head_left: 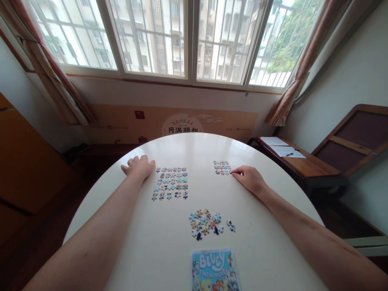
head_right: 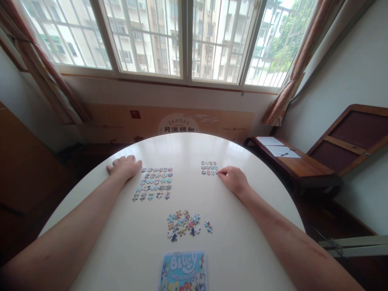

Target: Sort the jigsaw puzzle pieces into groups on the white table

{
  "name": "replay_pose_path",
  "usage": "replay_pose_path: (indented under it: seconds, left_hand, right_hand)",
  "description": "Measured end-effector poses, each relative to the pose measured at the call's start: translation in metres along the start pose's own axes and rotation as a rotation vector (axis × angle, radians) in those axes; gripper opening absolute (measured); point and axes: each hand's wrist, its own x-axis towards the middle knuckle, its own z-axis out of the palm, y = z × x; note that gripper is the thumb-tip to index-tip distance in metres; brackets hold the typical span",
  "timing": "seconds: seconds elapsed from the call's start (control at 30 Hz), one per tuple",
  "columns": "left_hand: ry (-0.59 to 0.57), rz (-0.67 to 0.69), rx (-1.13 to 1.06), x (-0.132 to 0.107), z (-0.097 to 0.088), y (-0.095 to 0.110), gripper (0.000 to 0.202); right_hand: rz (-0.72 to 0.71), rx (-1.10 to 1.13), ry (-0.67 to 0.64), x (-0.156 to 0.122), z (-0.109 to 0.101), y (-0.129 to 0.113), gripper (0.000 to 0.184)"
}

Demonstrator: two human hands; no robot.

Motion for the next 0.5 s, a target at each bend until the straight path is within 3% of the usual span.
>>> replay_pose_path:
  seconds: [0.3, 0.5]
  left_hand:
    - [0.007, -0.001, 0.005, 0.0008, 0.0012, -0.0007, 0.059]
    - [0.017, 0.001, 0.000, 0.0036, 0.0041, -0.0022, 0.057]
  right_hand:
    - [-0.010, 0.029, 0.043, -0.0012, 0.0029, 0.0000, 0.020]
    - [-0.034, 0.090, 0.207, 0.0016, -0.0015, 0.0053, 0.028]
